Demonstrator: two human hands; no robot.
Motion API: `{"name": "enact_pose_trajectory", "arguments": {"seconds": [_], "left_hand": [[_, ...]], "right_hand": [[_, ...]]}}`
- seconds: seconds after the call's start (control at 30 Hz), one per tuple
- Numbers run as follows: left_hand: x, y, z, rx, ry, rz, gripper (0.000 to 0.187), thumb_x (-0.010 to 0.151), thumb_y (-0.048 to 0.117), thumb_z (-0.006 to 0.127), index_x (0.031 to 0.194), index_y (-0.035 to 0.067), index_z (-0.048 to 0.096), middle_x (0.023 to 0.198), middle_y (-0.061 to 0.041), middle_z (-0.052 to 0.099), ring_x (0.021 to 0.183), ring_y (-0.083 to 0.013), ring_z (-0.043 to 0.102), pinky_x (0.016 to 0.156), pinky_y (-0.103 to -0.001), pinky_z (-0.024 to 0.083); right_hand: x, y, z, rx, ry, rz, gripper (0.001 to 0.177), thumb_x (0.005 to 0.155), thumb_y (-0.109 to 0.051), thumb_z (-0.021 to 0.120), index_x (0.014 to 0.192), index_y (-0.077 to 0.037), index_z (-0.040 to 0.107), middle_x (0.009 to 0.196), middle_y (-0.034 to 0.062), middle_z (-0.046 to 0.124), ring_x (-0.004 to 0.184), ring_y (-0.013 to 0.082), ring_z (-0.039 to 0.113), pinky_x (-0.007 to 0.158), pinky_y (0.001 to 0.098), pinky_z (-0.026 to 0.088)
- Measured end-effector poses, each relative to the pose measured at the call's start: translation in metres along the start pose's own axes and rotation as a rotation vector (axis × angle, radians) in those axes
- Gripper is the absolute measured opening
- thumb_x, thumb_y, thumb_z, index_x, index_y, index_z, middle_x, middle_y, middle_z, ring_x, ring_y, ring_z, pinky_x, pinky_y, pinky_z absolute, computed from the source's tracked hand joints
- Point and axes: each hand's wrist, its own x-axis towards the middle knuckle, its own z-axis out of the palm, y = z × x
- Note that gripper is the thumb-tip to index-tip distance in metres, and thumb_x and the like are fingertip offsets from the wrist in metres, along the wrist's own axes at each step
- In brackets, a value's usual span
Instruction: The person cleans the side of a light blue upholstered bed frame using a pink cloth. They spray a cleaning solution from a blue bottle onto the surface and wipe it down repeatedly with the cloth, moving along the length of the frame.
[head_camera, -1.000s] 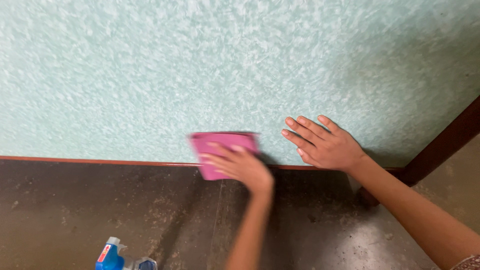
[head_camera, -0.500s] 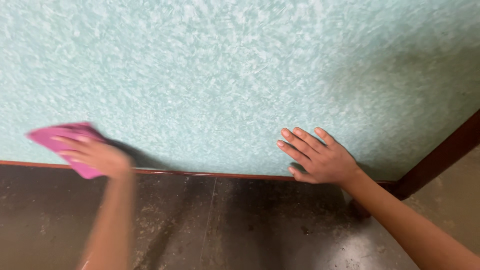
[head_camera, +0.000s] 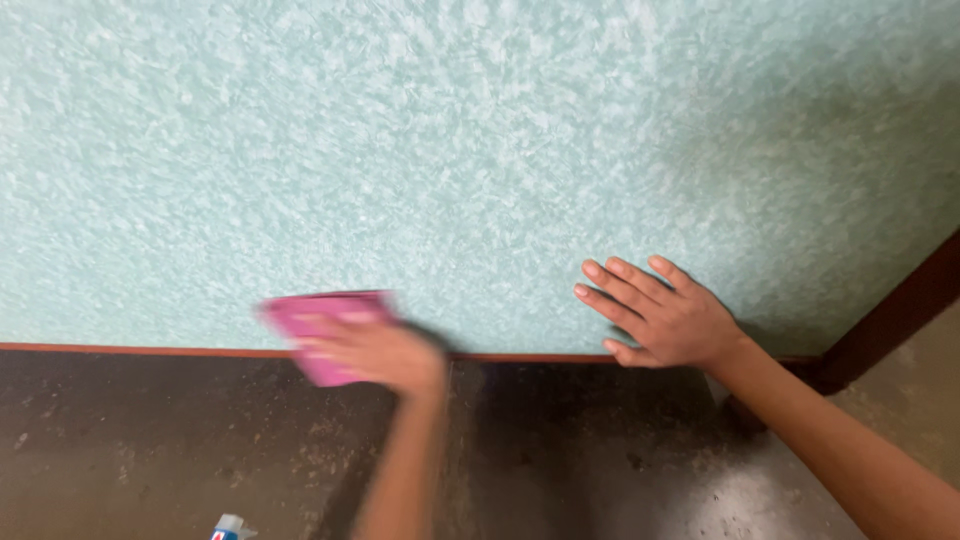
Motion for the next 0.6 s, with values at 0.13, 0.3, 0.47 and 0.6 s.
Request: {"name": "enact_pose_trajectory", "arguments": {"seconds": [0.13,0.3,0.47,0.6], "left_hand": [[0.200,-0.168,0.008,0.500,-0.261,-0.309,0.060,0.126,0.032,0.036,0.172,0.007,0.007,0.178,-0.026,0.018,0.162,-0.0419,0.026,0.131,-0.047,0.025],[0.266,-0.188,-0.018,0.369,-0.336,-0.480,0.063,0.124,0.033,0.035,0.170,0.000,0.004,0.177,-0.027,0.009,0.162,-0.0402,0.017,0.133,-0.047,0.016],[0.091,-0.081,0.011,1.316,0.002,0.074,0.067,0.123,0.033,0.033,0.167,-0.007,0.001,0.176,-0.029,0.000,0.163,-0.0386,0.008,0.134,-0.048,0.008],[-0.082,0.108,-0.077,-0.200,-0.592,0.081,0.082,0.119,0.042,0.026,0.158,-0.016,-0.017,0.161,-0.042,-0.030,0.153,-0.0533,-0.024,0.129,-0.066,-0.009]], "right_hand": [[-0.002,-0.002,0.002,0.012,-0.007,0.005,0.067,0.102,-0.058,0.040,0.156,-0.019,0.050,0.162,0.0044,0.043,0.152,0.0209,0.032,0.126,0.0481,0.010],[0.002,0.000,0.003,0.025,0.040,0.005,0.069,0.102,-0.061,0.042,0.156,-0.019,0.050,0.162,0.0046,0.044,0.152,0.0209,0.033,0.127,0.0475,0.010],[0.002,0.000,-0.001,0.032,0.029,0.015,0.070,0.103,-0.062,0.038,0.157,-0.018,0.050,0.163,0.0047,0.043,0.152,0.0205,0.032,0.127,0.0473,0.008],[0.002,-0.002,-0.003,0.023,0.020,0.011,0.071,0.104,-0.062,0.032,0.157,-0.018,0.049,0.163,0.0061,0.043,0.152,0.0222,0.030,0.127,0.0478,0.006]]}}
